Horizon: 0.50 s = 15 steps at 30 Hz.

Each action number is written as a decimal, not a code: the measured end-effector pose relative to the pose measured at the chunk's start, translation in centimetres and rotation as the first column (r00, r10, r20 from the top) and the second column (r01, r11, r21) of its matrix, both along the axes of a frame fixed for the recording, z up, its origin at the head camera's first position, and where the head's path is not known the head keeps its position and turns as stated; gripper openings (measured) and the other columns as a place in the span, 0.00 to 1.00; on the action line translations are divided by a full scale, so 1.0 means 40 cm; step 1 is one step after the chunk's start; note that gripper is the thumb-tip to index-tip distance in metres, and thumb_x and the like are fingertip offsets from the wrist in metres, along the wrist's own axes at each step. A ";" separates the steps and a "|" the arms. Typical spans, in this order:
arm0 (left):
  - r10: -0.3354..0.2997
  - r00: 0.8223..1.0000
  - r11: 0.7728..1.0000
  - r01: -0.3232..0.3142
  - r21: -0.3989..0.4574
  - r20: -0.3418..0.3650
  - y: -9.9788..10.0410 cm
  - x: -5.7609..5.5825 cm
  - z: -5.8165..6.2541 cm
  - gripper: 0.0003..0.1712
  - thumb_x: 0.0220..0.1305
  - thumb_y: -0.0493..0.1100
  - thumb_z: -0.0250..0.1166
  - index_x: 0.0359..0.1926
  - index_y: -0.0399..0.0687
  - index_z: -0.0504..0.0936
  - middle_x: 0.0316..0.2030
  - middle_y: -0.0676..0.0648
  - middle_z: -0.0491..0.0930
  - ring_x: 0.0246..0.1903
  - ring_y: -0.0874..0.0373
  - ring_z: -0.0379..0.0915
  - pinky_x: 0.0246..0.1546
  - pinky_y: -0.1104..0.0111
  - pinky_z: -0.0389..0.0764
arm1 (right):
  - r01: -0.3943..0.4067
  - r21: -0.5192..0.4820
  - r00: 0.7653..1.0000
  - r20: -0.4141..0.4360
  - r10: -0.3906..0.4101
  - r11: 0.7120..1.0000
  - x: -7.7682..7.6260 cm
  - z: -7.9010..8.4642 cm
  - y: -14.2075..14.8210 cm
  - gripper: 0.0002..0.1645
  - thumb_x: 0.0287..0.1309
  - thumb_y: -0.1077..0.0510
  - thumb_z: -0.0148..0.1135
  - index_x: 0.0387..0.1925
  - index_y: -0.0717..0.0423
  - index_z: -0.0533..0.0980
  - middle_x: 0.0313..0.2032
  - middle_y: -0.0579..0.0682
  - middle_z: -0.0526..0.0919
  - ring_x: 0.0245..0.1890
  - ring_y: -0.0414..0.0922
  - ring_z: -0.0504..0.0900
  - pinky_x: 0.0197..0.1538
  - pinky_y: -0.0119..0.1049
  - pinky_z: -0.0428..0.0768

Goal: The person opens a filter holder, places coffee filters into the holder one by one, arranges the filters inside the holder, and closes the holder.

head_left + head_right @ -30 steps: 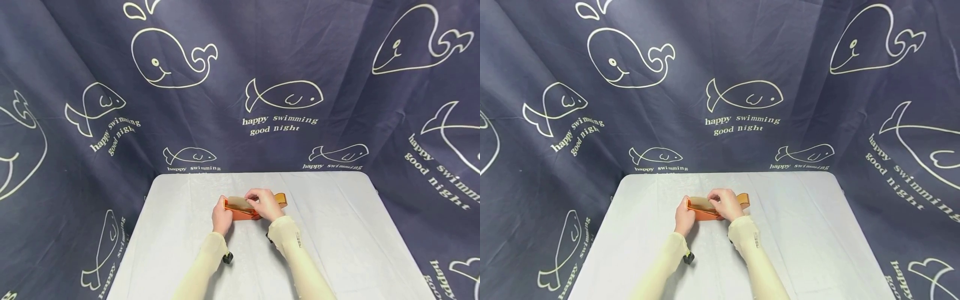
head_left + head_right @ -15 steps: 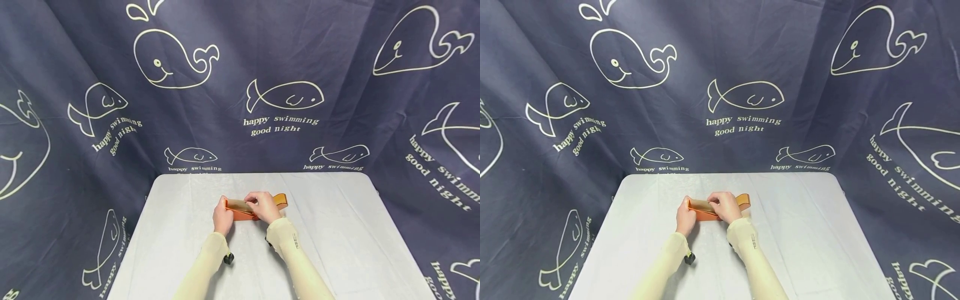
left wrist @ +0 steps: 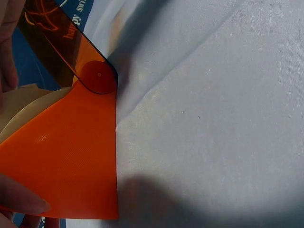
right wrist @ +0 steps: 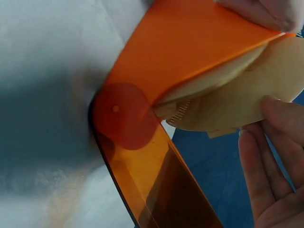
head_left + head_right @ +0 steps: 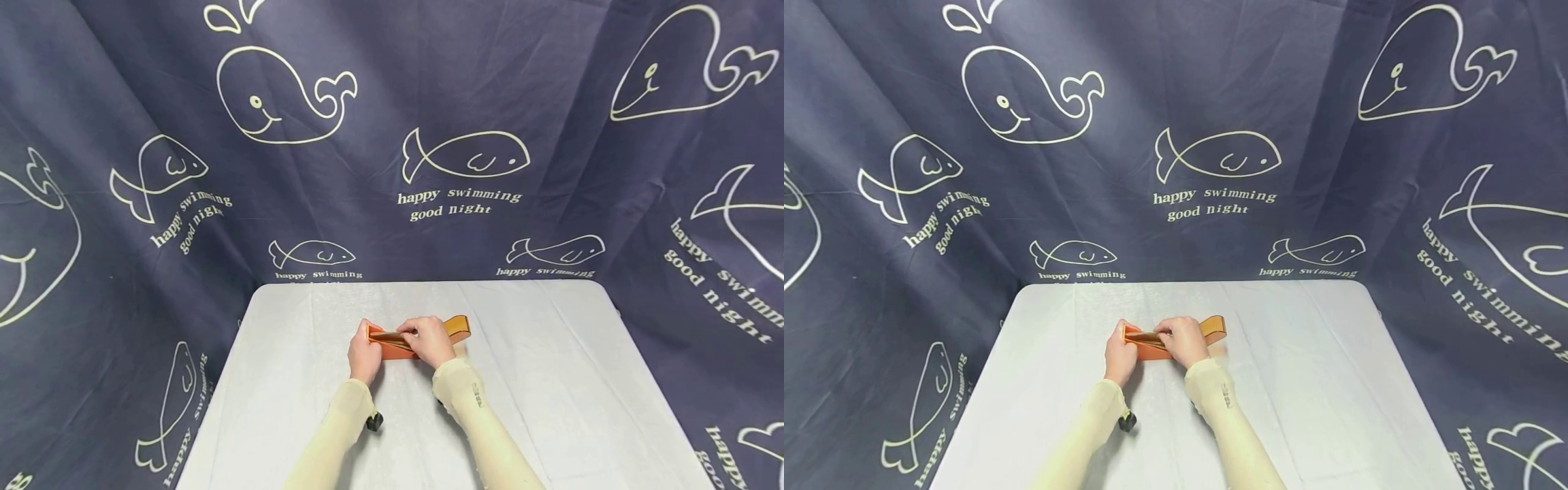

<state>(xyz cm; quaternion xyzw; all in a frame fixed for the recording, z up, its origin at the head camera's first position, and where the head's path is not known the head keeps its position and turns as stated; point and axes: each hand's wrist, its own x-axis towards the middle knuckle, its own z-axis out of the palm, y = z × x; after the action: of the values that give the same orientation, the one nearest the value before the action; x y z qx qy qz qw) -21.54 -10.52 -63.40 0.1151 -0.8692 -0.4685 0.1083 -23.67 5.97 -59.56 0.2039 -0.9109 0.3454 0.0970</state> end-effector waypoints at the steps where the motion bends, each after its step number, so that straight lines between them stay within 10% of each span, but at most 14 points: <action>1: 0.002 1.000 1.000 -0.002 0.000 0.000 0.000 0.000 0.000 0.15 0.51 0.28 0.56 0.35 0.52 0.77 0.31 0.48 0.85 0.34 0.46 0.82 0.35 0.54 0.78 | 0.005 0.001 1.000 0.013 -0.005 1.000 0.000 -0.002 -0.002 0.07 0.55 0.63 0.76 0.33 0.47 0.91 0.33 0.42 0.92 0.34 0.42 0.89 0.42 0.40 0.85; 15: -0.015 1.000 1.000 0.015 -0.008 0.016 -0.001 0.001 0.000 0.17 0.53 0.26 0.55 0.37 0.52 0.78 0.32 0.47 0.85 0.32 0.49 0.80 0.34 0.57 0.77 | -0.018 0.034 1.000 0.007 0.018 0.999 0.001 -0.037 -0.014 0.04 0.55 0.59 0.77 0.33 0.46 0.91 0.30 0.42 0.88 0.30 0.40 0.85 0.38 0.37 0.83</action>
<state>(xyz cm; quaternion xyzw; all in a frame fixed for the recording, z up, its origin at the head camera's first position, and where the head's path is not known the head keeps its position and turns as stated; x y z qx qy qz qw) -21.48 -10.57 -63.39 0.1118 -0.8729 -0.4647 0.0982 -23.62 5.41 -61.03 0.2126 -0.9152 0.3312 0.0871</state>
